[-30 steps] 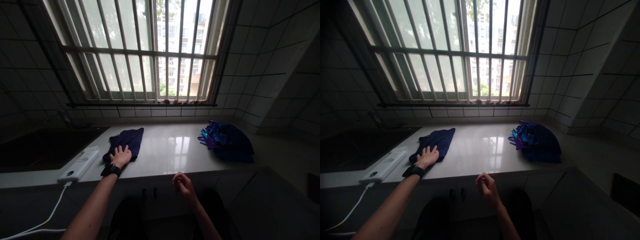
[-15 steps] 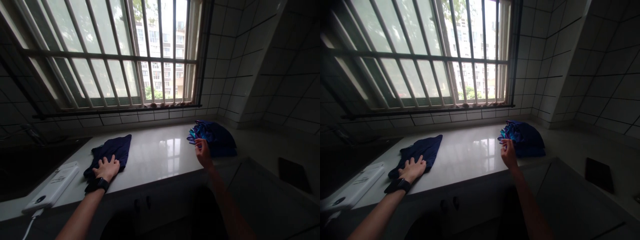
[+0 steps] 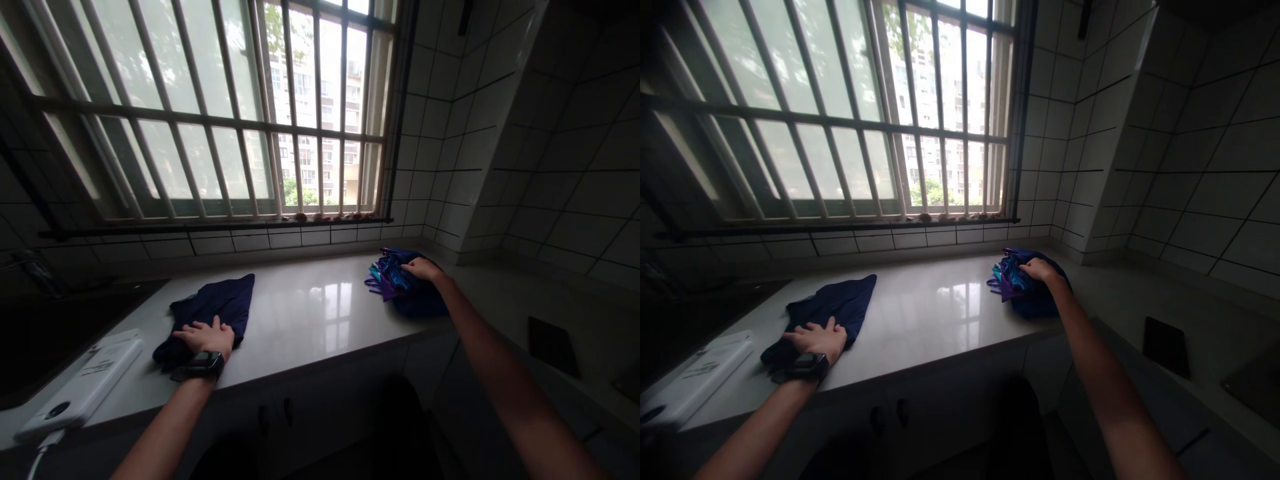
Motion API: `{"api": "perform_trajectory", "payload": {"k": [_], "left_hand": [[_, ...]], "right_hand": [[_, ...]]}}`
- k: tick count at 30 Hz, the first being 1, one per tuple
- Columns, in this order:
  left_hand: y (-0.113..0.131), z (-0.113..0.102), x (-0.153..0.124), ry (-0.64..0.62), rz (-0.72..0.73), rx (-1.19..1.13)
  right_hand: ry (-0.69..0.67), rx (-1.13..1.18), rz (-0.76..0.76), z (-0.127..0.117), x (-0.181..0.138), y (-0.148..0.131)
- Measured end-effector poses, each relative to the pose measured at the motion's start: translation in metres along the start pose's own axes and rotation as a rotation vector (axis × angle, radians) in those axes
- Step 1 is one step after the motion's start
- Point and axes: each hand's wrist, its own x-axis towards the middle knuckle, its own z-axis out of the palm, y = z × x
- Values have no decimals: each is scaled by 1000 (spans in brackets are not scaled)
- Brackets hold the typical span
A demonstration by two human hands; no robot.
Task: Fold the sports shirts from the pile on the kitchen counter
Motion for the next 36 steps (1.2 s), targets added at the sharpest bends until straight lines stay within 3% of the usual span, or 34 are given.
{"api": "perform_trajectory", "payload": {"k": [3,8,11,15,18,21,23,26,29,34,36], "left_hand": [[0,0,0,6,-10,-96],[-1,-1,-3,5,-32,-176],[2,-3,-5,0,-46,-178],[3,-4,-7,-14,-52,-202],[1,-4,-7,-30,-47,-224],[1,-4,-8,-45,-34,-248],[1,-4,-8,-54,-41,-249],[1,-6,-9,-64,-55,-235],[1,-8,-11,-73,-33,-228],[0,-10,-11,-66,-29,-217],[-1,-10,-11,-68,-26,-233]], "right_hand": [[5,14,-61,-11,9,-7],[212,110,110,-25,17,-8],[202,90,178,-18,15,-3],[159,117,117,-12,12,-3],[203,144,67,-27,12,-9],[353,283,85,-53,13,-23],[423,386,94,-70,12,-42],[392,518,28,-85,8,-86],[320,948,-105,-89,0,-141],[94,1196,-438,-81,-12,-216],[100,1242,-581,-79,-12,-235]]}}
